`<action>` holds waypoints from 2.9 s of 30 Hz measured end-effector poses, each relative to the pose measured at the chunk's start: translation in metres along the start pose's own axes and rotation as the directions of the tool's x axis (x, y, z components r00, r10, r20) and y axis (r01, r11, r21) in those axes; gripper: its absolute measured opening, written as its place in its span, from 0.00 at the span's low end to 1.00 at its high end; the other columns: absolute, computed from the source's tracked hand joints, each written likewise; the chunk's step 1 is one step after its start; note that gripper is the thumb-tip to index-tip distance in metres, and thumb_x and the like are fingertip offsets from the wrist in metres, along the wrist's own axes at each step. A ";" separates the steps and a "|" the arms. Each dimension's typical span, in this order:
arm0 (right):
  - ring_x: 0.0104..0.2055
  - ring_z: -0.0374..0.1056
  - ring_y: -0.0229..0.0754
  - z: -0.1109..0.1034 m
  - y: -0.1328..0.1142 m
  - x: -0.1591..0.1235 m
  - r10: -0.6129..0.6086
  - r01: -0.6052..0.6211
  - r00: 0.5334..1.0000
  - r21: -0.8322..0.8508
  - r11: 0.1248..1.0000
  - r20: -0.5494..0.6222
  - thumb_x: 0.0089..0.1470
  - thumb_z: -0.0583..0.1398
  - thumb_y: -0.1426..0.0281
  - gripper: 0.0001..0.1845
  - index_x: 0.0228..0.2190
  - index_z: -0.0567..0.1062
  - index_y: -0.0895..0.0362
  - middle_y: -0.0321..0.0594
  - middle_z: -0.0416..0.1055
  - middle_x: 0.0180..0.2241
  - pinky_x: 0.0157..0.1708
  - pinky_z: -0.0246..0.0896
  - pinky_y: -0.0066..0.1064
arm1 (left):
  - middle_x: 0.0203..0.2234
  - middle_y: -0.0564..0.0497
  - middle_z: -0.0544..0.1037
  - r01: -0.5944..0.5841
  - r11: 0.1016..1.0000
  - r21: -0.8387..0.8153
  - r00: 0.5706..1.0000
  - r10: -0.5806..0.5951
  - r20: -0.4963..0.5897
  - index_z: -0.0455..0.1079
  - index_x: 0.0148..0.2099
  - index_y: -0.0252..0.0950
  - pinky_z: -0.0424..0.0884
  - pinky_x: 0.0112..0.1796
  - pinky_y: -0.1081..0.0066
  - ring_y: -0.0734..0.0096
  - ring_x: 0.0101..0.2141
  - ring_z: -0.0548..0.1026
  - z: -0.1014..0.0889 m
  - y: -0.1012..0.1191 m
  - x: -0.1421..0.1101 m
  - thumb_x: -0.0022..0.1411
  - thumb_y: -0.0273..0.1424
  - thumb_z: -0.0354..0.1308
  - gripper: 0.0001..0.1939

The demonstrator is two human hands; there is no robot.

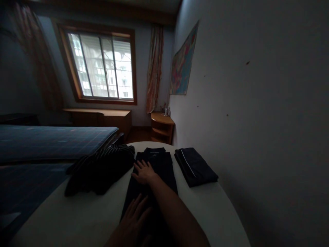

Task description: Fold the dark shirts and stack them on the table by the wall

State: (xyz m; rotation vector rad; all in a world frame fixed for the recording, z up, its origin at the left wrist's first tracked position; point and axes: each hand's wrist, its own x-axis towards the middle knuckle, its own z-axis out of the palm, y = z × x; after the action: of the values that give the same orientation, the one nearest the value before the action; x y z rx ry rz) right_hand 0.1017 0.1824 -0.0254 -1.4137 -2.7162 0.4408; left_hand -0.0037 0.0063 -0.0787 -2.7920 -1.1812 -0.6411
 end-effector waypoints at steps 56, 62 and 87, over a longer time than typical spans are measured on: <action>0.72 0.29 0.58 -0.009 0.058 -0.015 0.434 -0.427 0.879 0.079 0.901 -0.196 0.64 0.40 0.45 0.37 0.68 0.45 0.44 0.38 0.32 0.72 0.64 0.24 0.60 | 0.67 0.47 0.58 0.246 0.959 -0.138 0.952 -0.213 0.220 0.63 0.65 0.47 0.56 0.61 0.41 0.45 0.66 0.52 -0.036 -0.018 -0.009 0.63 0.31 0.57 0.28; 0.72 0.29 0.52 0.016 0.016 -0.096 0.233 -0.229 0.961 0.043 0.972 -0.151 0.65 0.42 0.47 0.41 0.69 0.41 0.56 0.46 0.31 0.71 0.68 0.29 0.48 | 0.68 0.52 0.55 0.174 0.949 -0.262 0.946 -0.088 0.312 0.60 0.65 0.52 0.51 0.62 0.40 0.47 0.68 0.47 -0.046 -0.013 -0.012 0.60 0.27 0.57 0.32; 0.39 0.71 0.46 0.078 -0.066 -0.291 -0.161 0.091 0.895 -0.184 0.979 -0.416 0.52 0.66 0.65 0.20 0.48 0.74 0.46 0.37 0.76 0.39 0.36 0.66 0.34 | 0.42 0.46 0.78 -0.023 0.997 0.074 0.886 -0.014 0.463 0.71 0.44 0.36 0.77 0.40 0.59 0.56 0.42 0.77 -0.082 0.065 -0.052 0.63 0.22 0.54 0.09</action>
State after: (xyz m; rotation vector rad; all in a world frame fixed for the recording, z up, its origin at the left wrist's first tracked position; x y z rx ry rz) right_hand 0.2054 -0.1068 -0.0571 -1.1792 -2.4949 -0.0956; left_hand -0.0202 -0.0915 -0.0162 -2.9675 -1.2231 0.0929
